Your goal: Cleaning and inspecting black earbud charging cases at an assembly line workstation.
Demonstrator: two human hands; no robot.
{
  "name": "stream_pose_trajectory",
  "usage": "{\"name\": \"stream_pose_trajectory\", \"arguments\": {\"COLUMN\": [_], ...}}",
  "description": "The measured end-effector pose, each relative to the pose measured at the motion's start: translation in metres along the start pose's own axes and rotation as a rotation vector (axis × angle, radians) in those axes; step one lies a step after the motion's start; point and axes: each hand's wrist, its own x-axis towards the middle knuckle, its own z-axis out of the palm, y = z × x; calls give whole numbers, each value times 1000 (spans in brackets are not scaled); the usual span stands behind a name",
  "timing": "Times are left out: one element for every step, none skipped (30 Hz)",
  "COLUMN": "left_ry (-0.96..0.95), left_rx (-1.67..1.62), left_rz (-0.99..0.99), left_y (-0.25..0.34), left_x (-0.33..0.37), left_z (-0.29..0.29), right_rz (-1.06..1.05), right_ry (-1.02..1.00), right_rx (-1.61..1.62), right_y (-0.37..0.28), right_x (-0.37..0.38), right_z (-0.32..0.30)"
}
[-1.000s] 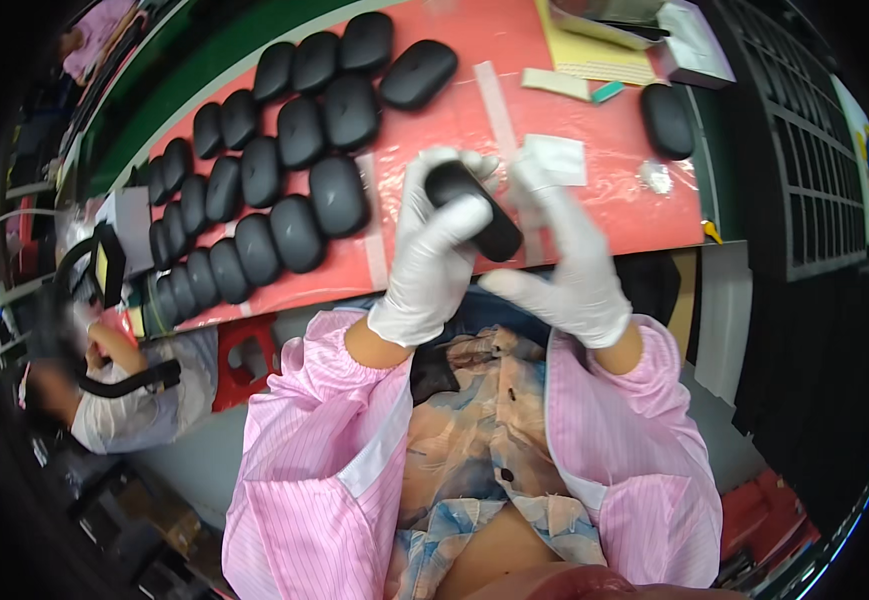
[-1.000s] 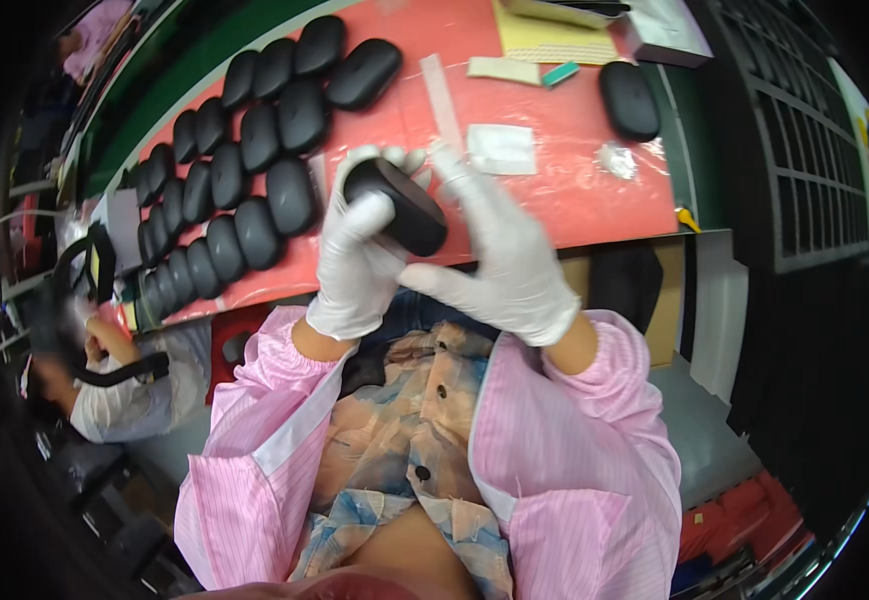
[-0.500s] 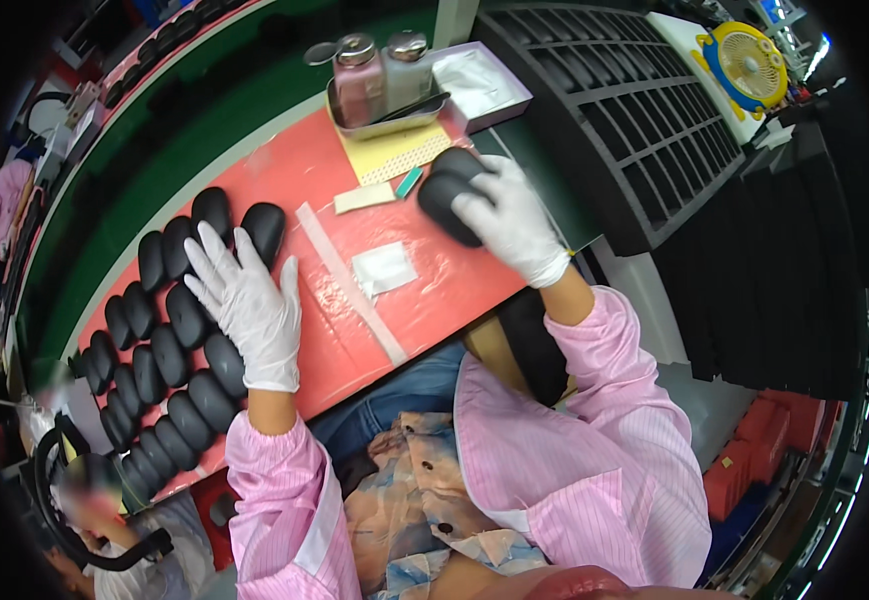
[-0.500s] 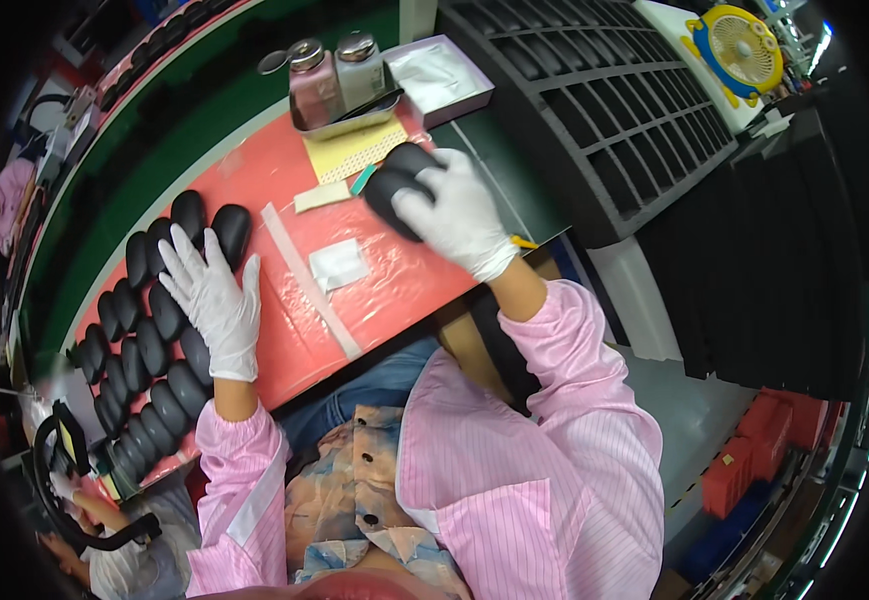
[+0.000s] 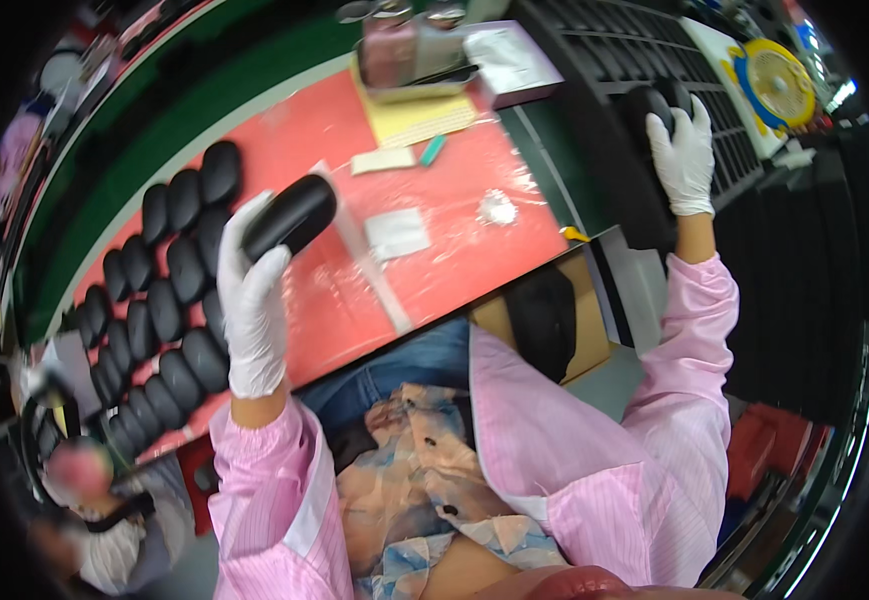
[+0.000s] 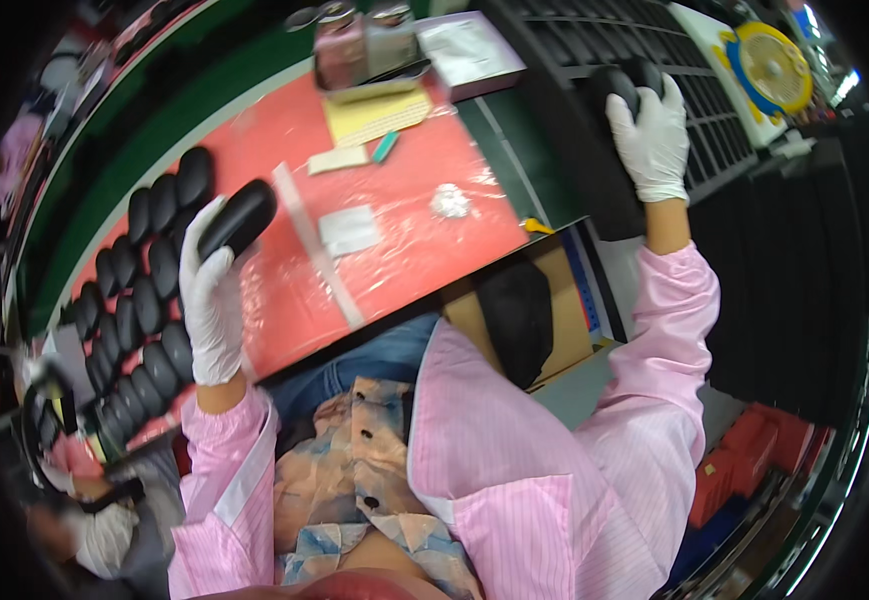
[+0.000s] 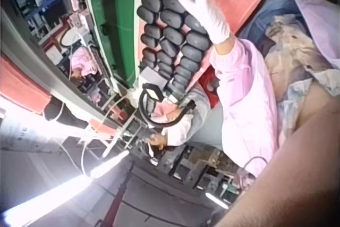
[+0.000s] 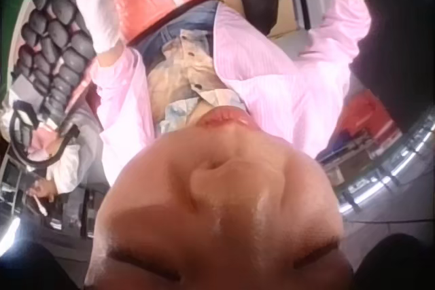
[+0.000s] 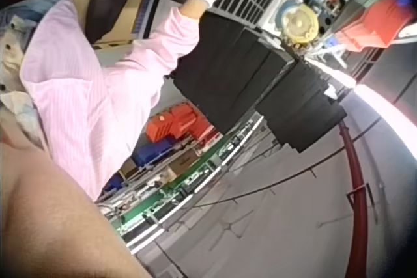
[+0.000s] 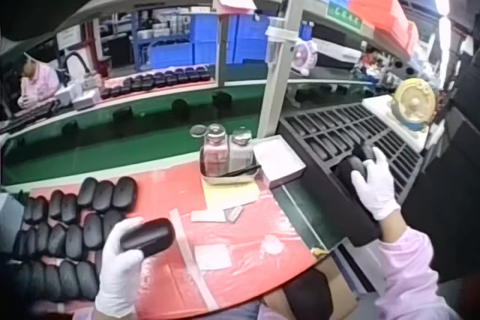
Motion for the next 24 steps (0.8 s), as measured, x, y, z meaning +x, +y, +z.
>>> {"name": "stream_pose_trajectory", "arguments": {"left_ry": [-35,-101,-121,-133,-132,-136,-147,-137,-145,-147,-143,-180,-155,-134,-113,-105,-101,-52,-42,-39,-36,2,12,25], "left_rx": [-25,-126,-183,-252,-245,-241,-259,-255,-224,-187,-179,-135,-40,-34,-30,-121,-212,-260,-254,-271,-288,-285,-280,-262], "left_rz": [-3,-28,-57,-73,-82,-92,-116,-116,-119,-125,-153,-157,-145,-160,-167,-164,-163,-200,-205,-211,-218,-192,-200,-193], "left_y": [3,5,5,4,6,8,9,6,4,2,5,3,7,9,10,10,8,6,4,0,-3,-4,-2,-1], "left_x": [-2,-1,-3,-2,-6,-10,-12,-12,-16,-21,-24,-26,-33,-40,-48,-51,-52,-55,-56,-56,-57,-62,-67,-70], "left_z": [3,13,12,17,18,18,22,22,20,17,19,20,19,19,18,19,21,22,19,15,10,6,3,2], "right_rz": [20,13,38,32,-36,-100,-322,-391,-325,-253,-163,-340,-377,-349,-210,-402,-509,-456,-454,-408,-363,-253,-136,-8], "right_ry": [-162,-168,-233,-306,-320,-331,-390,-417,-461,-599,-733,-304,-166,-374,-660,-703,-702,-549,-555,-523,-493,-577,-648,-716], "right_rx": [-12,91,110,-32,11,49,-159,-239,-84,-279,-492,-282,282,836,1314,1425,1344,1370,1381,1358,1334,1453,1619,1778], "right_y": [6,41,39,43,28,14,60,71,66,20,-28,-37,-91,-139,-188,-219,-236,-251,-260,-268,-274,-279,-283,-287], "right_x": [-4,-12,-7,-7,-6,-5,-9,-7,-3,12,17,5,0,-10,-36,-48,-63,-77,-84,-90,-95,-100,-104,-108], "right_z": [8,32,33,23,22,25,44,48,46,20,-11,-19,-22,-41,-65,-79,-76,-72,-72,-73,-75,-77,-73,-71]}}
